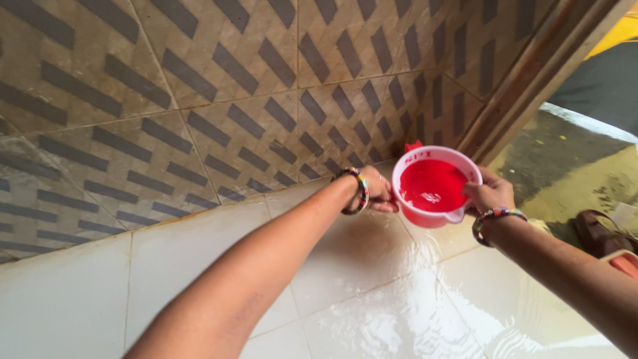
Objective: The person pours water from a red mug onto the tiled floor and scrubs the surface by hand and with a brush.
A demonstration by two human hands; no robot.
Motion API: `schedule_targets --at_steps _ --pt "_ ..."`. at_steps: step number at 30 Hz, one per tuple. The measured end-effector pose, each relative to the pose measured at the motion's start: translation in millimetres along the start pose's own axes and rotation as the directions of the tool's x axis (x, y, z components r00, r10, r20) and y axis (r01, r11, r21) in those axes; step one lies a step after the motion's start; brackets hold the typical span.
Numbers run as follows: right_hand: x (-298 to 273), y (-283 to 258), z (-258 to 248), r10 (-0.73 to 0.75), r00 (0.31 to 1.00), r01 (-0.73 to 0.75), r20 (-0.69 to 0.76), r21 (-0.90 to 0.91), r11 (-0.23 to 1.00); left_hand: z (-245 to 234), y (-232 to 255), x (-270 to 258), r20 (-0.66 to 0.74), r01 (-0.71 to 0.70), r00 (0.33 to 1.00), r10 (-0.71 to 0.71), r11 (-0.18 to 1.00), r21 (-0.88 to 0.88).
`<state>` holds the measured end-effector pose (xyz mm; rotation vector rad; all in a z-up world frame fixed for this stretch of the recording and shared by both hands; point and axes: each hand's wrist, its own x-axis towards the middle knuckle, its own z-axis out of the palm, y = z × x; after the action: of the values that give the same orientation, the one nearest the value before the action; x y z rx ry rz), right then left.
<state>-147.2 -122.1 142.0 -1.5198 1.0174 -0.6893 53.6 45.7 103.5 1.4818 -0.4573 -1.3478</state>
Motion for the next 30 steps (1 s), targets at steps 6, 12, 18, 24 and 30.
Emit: schedule_targets --at_steps 6,12,18,24,30 --pt "-18.6 -24.0 -55.7 -0.104 0.994 0.103 -0.040 -0.012 0.995 63.0 18.8 9.9 0.093 -0.017 0.996 0.012 0.998 0.054" --pt "-45.2 -14.4 -137.8 -0.224 0.941 0.139 -0.253 -0.315 0.939 183.4 -26.8 65.5 0.221 0.060 0.974 -0.039 0.994 -0.087" --pt "-76.6 15.5 -211.0 -0.196 0.887 -0.023 -0.417 -0.463 0.886 300.3 -98.9 104.4 0.339 0.119 0.939 -0.053 0.977 -0.177" --pt "-100.3 64.2 -258.3 -0.307 0.915 -0.017 -0.262 -0.785 0.619 358.8 -167.6 96.5 0.376 0.220 0.907 -0.191 0.975 -0.035" --pt "-120.3 93.0 -249.2 -0.157 0.970 -0.011 -0.187 -0.675 0.738 313.4 -206.5 86.0 0.471 0.131 0.847 -0.247 0.955 0.265"
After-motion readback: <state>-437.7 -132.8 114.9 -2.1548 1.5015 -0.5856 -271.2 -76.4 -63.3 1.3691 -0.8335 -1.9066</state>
